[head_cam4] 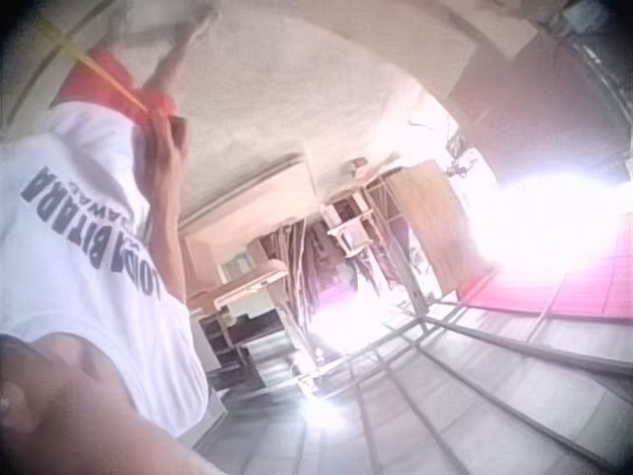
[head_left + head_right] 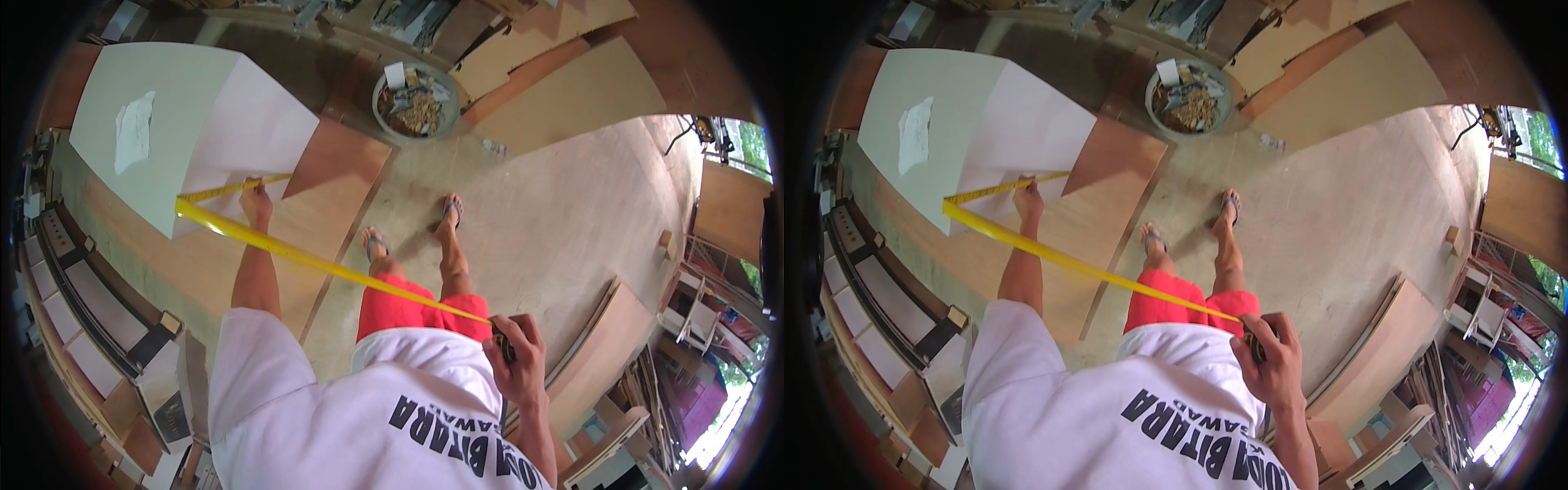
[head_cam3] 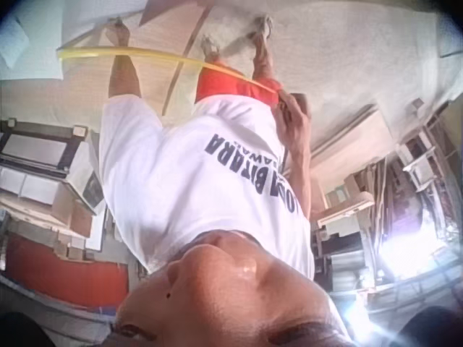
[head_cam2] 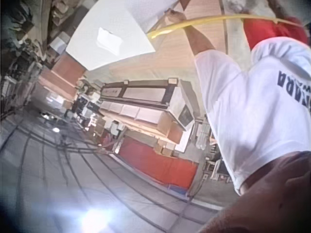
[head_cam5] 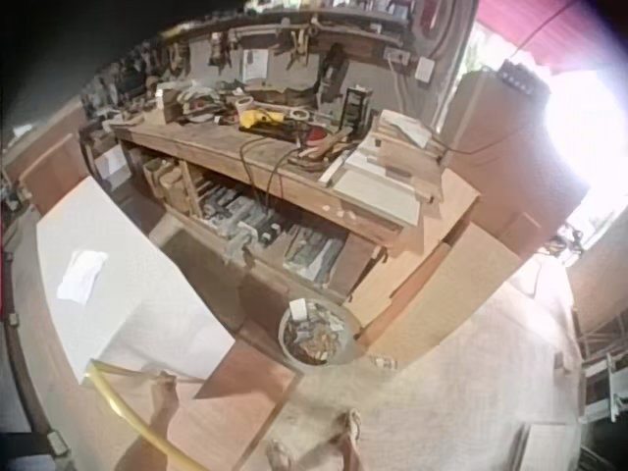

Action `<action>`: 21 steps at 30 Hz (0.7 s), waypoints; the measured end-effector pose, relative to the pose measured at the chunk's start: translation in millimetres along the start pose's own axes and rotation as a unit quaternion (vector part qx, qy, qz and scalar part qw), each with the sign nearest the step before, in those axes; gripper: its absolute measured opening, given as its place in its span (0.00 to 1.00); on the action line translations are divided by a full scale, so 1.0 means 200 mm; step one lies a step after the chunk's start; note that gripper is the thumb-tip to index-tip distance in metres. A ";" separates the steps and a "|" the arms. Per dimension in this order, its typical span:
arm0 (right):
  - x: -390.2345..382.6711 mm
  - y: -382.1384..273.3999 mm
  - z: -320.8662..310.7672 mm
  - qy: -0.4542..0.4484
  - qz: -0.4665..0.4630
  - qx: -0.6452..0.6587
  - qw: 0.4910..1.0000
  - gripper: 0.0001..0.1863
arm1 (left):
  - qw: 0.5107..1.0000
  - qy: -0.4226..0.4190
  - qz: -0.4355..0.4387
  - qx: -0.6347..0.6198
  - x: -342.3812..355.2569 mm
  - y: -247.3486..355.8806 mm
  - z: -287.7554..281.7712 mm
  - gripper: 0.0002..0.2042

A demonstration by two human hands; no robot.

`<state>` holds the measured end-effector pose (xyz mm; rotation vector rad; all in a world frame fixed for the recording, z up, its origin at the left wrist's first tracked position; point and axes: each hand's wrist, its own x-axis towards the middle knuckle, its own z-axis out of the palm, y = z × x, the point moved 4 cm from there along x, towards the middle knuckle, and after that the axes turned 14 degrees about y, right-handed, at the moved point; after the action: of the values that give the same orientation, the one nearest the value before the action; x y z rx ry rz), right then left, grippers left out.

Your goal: The person measures a wooden board with a tape measure, then moves to a table saw to adjust the fence and blade guard. They repeatedly measure the distance between the blade and fence, reposition the fence, and secure the blade guard.

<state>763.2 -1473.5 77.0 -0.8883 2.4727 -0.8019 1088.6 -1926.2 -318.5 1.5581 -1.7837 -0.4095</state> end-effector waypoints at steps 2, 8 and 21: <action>-0.06 -0.02 0.05 0.005 0.012 0.021 1.000 0.17 | 0.996 -0.029 0.019 0.080 0.03 -0.02 -0.02 0.03; -0.06 -0.06 0.15 0.001 -0.029 0.004 1.000 0.17 | 0.998 0.008 -0.049 0.024 0.15 -0.22 0.00 0.04; 0.01 -0.06 0.26 -0.023 -0.014 0.016 1.000 0.17 | 0.999 -0.041 0.027 -0.010 0.25 0.04 -0.09 0.08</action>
<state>795.5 -1502.3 44.6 -0.9206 2.4078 -0.8182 1094.2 -1968.6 -284.8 1.4938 -1.8741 -0.4702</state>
